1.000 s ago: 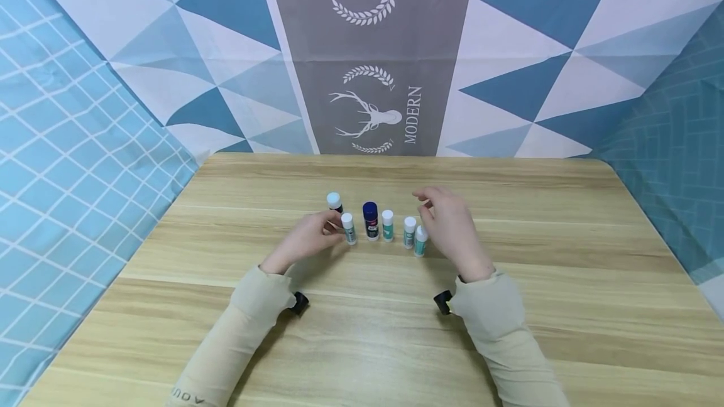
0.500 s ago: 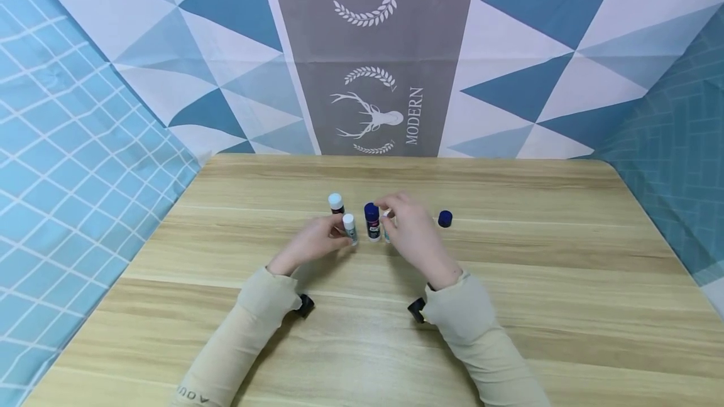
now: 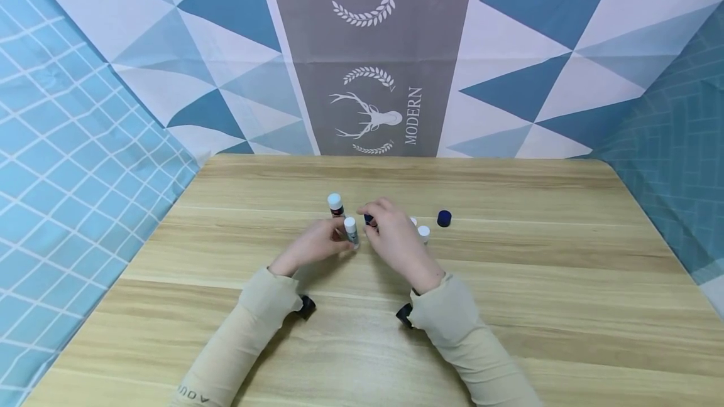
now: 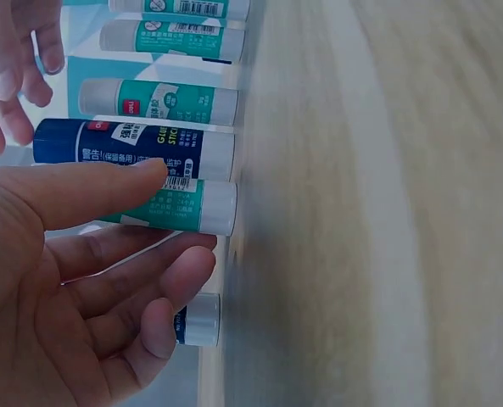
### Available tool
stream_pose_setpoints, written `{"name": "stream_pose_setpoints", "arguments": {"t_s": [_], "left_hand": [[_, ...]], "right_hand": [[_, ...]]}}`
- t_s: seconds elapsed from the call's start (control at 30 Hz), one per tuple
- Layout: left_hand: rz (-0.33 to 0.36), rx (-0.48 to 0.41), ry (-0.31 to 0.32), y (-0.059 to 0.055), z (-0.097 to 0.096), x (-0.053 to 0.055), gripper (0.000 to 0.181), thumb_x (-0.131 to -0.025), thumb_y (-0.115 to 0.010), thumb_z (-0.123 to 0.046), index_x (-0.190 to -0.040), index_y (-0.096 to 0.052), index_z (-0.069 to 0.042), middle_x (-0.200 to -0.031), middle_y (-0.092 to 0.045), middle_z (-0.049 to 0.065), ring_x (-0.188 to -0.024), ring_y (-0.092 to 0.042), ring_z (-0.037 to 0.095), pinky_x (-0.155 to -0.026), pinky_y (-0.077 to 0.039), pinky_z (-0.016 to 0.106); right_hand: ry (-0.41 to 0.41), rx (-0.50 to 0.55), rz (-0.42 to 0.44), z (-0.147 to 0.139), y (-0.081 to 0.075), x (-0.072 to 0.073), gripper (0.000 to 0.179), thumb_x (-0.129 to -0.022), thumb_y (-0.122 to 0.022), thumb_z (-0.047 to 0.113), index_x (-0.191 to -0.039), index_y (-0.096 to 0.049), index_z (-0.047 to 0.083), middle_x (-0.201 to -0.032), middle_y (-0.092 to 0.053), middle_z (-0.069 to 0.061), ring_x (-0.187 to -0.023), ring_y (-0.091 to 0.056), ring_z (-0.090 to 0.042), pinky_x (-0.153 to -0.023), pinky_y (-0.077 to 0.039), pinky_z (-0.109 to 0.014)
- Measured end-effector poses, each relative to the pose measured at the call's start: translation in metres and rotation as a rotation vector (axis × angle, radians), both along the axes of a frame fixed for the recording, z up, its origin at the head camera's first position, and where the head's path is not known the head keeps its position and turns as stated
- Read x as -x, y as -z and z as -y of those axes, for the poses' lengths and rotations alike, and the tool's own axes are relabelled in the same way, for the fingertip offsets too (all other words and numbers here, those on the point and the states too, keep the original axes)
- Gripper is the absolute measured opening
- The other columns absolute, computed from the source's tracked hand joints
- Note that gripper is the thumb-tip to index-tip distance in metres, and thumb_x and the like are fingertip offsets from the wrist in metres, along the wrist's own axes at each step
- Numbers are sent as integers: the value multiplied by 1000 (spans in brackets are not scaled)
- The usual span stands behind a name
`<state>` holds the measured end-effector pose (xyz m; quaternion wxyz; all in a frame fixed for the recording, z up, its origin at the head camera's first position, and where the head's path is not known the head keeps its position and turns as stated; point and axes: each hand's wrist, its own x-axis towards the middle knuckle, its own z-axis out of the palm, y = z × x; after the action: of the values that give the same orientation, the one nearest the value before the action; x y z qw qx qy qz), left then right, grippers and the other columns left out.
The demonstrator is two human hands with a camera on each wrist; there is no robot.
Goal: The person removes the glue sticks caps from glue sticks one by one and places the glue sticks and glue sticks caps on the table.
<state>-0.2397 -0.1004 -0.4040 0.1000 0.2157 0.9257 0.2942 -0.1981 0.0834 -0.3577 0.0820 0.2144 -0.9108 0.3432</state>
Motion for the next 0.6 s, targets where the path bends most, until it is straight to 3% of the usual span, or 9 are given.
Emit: {"name": "stream_pose_setpoints", "arguments": {"t_s": [0.6], "left_hand": [[-19,22,62,-3,-6,-6,22,-78,-70,-19,-97,-64,-9,-87,-67,3,-70,-59,10,-61,-47,22]], "right_hand": [[1,-110,-164,15,14,-3,24,-82,-62,4,-106,-64,9,-100,-60,-4,-75,-59,-15,-60,-45,-24]]}}
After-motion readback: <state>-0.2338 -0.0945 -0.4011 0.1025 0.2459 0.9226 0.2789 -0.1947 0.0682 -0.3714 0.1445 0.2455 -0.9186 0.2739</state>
